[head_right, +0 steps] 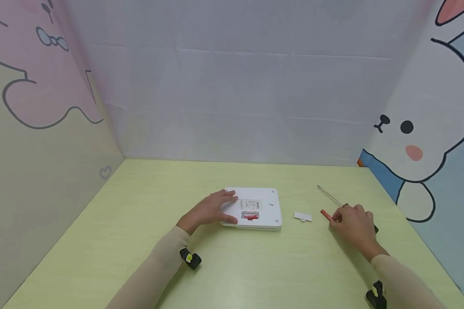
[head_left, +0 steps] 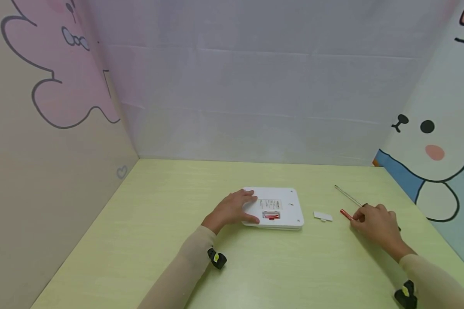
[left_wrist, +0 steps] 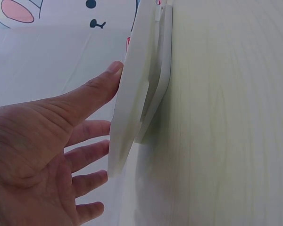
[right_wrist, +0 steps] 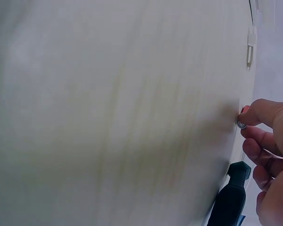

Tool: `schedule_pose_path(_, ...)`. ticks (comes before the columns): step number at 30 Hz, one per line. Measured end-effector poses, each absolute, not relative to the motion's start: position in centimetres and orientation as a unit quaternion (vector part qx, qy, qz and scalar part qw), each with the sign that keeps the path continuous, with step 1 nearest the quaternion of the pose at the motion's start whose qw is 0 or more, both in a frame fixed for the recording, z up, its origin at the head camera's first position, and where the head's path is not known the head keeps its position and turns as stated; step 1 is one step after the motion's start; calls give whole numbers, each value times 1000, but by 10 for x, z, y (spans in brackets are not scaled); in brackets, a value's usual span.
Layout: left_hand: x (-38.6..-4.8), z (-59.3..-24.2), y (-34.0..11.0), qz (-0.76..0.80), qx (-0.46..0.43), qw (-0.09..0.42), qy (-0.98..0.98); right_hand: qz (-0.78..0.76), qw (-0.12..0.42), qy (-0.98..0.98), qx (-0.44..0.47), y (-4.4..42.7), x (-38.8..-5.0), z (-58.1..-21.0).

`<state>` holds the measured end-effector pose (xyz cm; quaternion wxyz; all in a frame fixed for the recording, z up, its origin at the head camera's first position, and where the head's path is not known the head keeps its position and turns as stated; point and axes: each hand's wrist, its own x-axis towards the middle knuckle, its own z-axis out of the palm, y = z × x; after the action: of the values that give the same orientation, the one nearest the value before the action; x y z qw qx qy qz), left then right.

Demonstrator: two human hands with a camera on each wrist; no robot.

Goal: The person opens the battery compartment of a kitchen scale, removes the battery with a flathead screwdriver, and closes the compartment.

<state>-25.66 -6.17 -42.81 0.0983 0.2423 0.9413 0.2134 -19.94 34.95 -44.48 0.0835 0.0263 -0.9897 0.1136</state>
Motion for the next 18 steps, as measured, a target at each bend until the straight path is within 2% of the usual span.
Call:
schedule_pose_path(10,-257,-426,-61,216,239,102,941,132,97,-986,43,338,-201,-428)
schedule_pose_path(18,-257,-427,-61,213,241,101,942,196,89,-967,140,286,-223,-412)
